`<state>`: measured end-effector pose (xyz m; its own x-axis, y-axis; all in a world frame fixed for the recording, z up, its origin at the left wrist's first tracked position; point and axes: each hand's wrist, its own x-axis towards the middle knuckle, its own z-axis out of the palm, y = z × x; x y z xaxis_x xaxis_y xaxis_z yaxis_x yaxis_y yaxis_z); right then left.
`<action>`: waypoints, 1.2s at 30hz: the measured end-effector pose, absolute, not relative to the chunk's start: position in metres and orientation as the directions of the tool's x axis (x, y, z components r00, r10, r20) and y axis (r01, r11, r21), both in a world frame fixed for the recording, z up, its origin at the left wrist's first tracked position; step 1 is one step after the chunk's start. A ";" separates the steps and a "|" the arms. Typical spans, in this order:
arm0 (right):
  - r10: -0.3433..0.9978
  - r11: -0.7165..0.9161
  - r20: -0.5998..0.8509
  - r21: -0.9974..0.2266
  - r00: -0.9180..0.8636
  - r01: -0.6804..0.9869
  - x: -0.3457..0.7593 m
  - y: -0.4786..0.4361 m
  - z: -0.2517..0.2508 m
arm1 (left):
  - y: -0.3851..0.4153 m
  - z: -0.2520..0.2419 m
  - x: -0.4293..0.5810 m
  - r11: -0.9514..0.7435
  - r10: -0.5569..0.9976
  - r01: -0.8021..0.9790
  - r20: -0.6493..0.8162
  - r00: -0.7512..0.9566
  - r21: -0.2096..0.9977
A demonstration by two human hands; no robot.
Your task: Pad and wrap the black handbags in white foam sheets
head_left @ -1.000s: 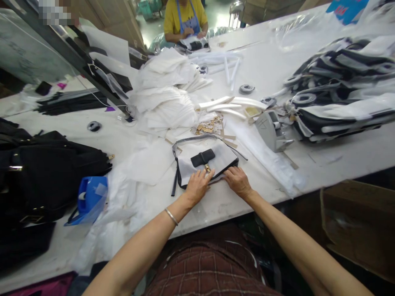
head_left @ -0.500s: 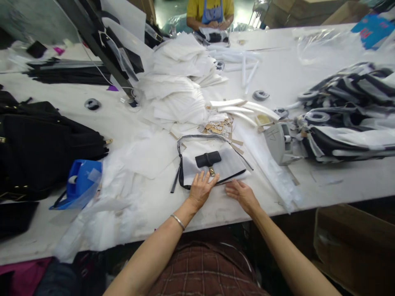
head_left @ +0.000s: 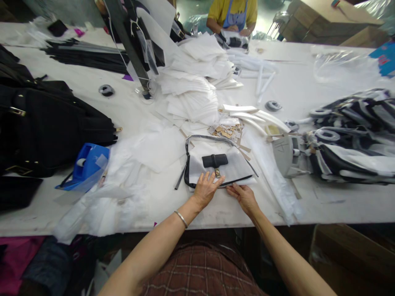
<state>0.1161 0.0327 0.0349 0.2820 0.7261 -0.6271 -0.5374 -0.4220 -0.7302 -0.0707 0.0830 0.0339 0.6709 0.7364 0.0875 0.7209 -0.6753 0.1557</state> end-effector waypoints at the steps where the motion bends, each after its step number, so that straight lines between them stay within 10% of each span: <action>1: 0.721 -0.421 -0.633 -0.723 0.281 -0.548 0.115 0.033 0.033 | 0.083 0.033 -0.071 -0.676 0.736 0.721 0.087 0.672 0.149; 27: 0.505 -0.586 -0.816 -0.563 0.280 -0.583 0.085 0.046 0.058 | 0.075 0.007 -0.071 -0.688 0.717 0.718 0.255 0.648 0.109; 32: 0.699 -0.714 -0.715 -0.699 0.035 -0.039 0.069 0.036 0.105 | 0.072 -0.004 -0.068 -0.675 0.718 0.728 0.335 0.611 0.121; 36: 0.991 -0.029 -0.098 -0.808 -0.086 0.588 0.049 0.077 0.137 | 0.072 -0.014 -0.067 -0.667 0.698 0.736 0.441 0.565 0.113</action>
<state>0.0486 0.0770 0.1375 -0.0860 0.9914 -0.0984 0.5883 -0.0292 -0.8081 -0.0665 0.0715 -0.0142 0.5649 0.6976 0.4407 0.7363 -0.6673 0.1125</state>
